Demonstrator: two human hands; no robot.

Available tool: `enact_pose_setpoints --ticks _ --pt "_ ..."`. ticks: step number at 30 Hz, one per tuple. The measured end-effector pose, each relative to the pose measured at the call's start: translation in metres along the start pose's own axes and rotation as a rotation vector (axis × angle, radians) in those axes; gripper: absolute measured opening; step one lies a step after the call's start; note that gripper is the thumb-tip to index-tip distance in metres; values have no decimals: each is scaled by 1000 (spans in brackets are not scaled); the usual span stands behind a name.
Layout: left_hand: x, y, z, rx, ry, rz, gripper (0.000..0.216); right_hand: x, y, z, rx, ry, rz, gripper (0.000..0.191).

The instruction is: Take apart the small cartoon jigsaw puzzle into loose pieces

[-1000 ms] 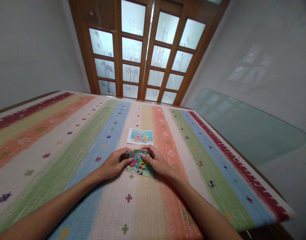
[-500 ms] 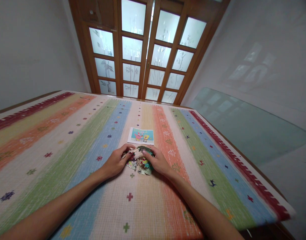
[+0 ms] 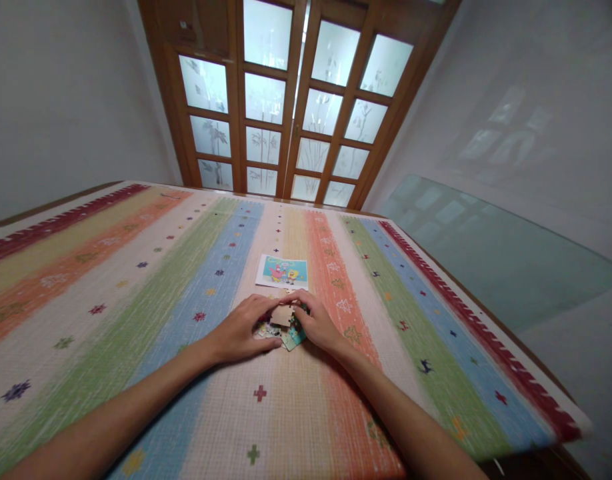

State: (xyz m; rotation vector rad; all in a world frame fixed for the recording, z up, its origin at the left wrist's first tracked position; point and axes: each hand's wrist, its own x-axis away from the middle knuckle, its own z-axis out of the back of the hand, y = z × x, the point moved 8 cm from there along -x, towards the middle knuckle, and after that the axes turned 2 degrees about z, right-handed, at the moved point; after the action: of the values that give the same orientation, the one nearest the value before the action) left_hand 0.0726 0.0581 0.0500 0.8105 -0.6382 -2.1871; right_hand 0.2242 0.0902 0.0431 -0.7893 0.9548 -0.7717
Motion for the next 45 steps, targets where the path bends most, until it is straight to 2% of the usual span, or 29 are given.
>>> enact_pose_setpoints --ticks 2,6,9,13,16,20,28,32,38,41,45 --pt "0 -2 -2 -31 -8 10 67 0 2 1 41 6 -19 22" --pt "0 -6 1 -59 33 29 41 0 4 3 40 7 -78 19" --pt "0 -6 3 -44 54 40 37 1 -1 0 43 -43 -74 18" --pt "0 -4 5 -3 79 46 38 5 -11 -6 115 -147 9 43" --pt "0 -6 10 16 133 57 33 8 -11 -10 156 -187 35 50" --pt "2 -6 14 17 178 48 30 9 -11 -12 183 -193 55 42" --pt "1 0 14 32 181 -3 30 6 -13 -6 138 -69 42 15" --pt "1 0 15 41 193 -11 32 5 -14 -5 62 -48 -10 14" --pt "3 -2 13 39 204 32 40 6 -24 -8 -3 -49 1 16" --pt "1 1 12 50 179 22 32 7 -25 -10 23 -49 10 8" --pt "0 7 14 63 178 -14 18 6 -21 -6 36 2 -10 6"
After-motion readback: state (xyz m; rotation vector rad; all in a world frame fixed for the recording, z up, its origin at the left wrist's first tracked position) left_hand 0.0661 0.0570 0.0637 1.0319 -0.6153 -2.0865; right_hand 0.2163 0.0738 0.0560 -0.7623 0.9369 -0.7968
